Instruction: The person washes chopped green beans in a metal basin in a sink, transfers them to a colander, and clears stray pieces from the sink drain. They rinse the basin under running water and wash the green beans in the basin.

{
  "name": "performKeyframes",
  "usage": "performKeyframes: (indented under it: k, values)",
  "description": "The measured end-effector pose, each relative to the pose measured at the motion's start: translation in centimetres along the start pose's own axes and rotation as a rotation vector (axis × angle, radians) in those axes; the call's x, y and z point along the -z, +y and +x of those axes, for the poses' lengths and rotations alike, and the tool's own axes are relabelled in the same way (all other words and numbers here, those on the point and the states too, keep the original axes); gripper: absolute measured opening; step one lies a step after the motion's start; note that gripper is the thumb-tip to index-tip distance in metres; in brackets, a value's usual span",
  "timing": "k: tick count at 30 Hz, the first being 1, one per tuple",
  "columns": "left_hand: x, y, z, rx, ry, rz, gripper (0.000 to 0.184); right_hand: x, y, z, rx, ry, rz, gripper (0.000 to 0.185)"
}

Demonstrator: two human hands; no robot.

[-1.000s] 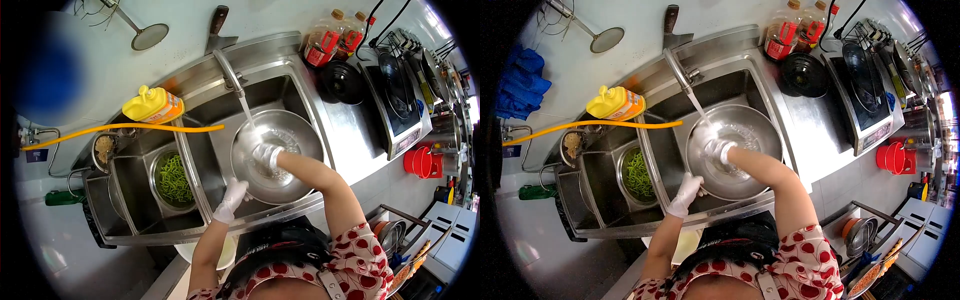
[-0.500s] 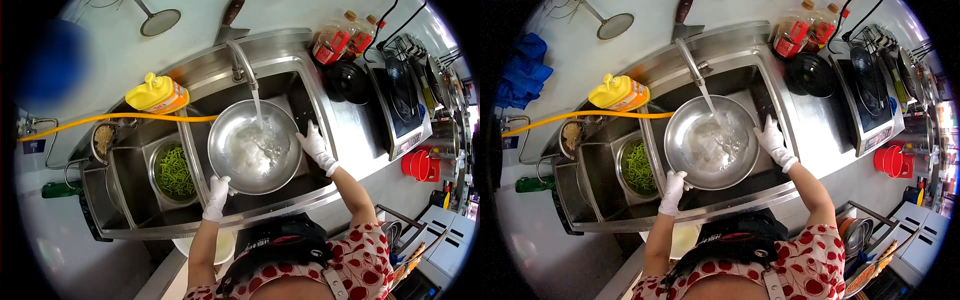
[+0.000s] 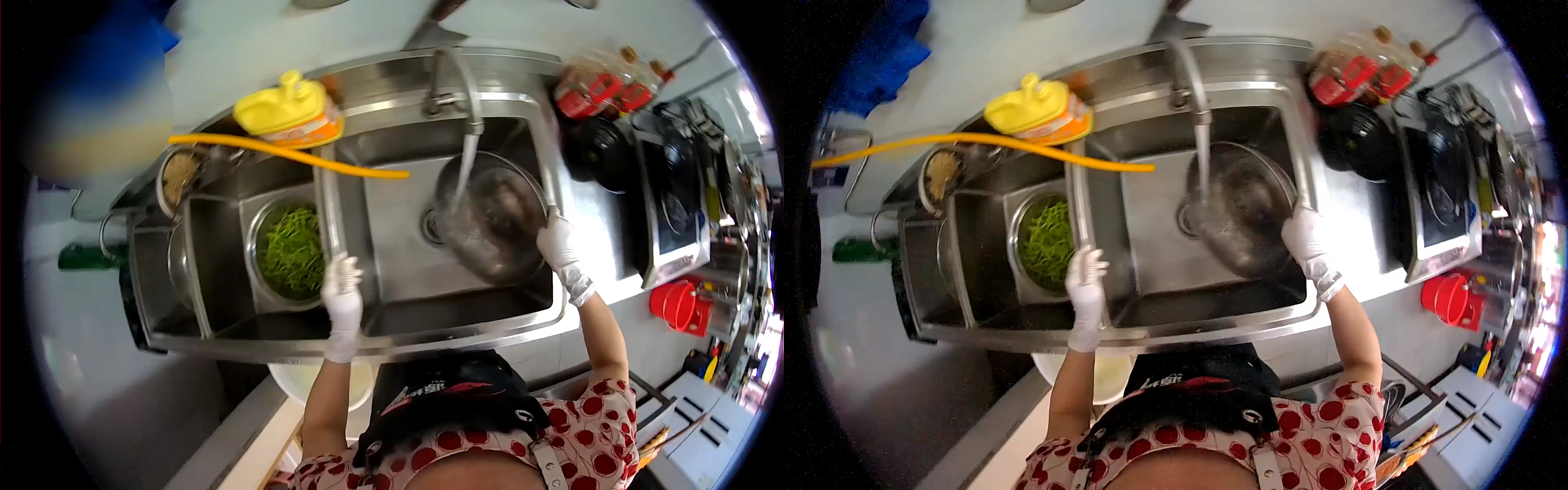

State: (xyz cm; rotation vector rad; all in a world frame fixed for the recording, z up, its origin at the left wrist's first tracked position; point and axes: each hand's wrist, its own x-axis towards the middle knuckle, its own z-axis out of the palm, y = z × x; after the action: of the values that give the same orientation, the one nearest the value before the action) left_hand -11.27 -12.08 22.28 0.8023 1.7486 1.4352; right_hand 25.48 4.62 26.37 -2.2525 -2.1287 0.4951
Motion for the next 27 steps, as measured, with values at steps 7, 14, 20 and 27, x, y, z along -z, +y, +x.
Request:
performKeyframes:
  k: [7,14,20,27]
  values:
    - [19.3,-14.7,3.3,0.497,0.575,0.123,0.040,-4.0,-3.4,-1.3,0.206,0.021,-0.328,0.045]
    - [17.7,-15.2,6.2,1.234,0.744,-0.336,0.039,-6.0,-2.5,-0.9,0.176,0.201,-0.441,0.036]
    - [17.5,-17.6,5.3,1.155,0.761,-0.382,0.033,-4.2,-0.8,-1.4,0.030,0.207,-0.434,0.028]
    - [21.1,-18.8,6.0,0.889,0.543,-0.369,0.013,-7.2,4.2,-0.9,0.004,0.196,-0.178,0.028]
